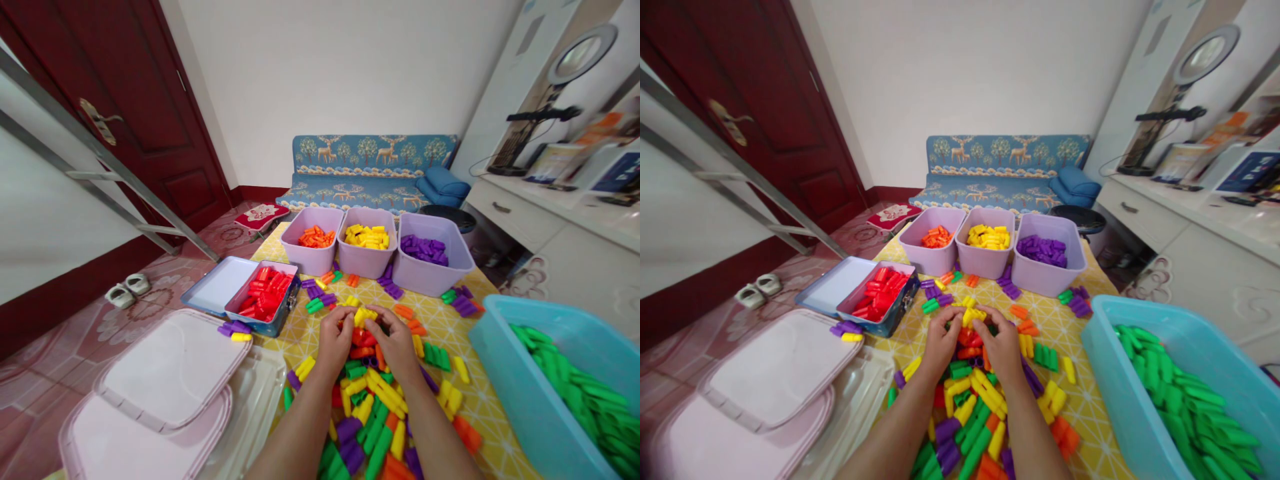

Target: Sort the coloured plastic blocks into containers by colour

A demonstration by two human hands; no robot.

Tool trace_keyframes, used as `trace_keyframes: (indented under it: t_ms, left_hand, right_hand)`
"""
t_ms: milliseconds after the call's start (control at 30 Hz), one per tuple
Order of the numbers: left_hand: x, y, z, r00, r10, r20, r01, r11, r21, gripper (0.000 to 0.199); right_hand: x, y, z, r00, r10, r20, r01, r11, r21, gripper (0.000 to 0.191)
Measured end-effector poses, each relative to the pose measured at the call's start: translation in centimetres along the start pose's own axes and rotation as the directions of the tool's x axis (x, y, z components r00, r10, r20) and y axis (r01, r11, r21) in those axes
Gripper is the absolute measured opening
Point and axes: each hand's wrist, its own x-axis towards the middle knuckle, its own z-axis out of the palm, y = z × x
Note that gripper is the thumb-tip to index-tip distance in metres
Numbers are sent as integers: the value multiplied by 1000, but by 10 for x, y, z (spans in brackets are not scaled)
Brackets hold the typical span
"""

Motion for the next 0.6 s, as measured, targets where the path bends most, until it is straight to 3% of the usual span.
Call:
trace_keyframes:
  t_ms: [267, 600]
  left_hand:
    - [0, 0, 1, 999, -38, -15, 38, 999, -7, 22]
    - [0, 0, 2, 998, -53, -16, 52, 998, -30, 21]
  right_hand:
    - [-2, 3, -1, 999, 37, -28, -37, 999, -5, 26]
    - [-1, 3, -1, 999, 27, -20, -27, 1000, -10, 28]
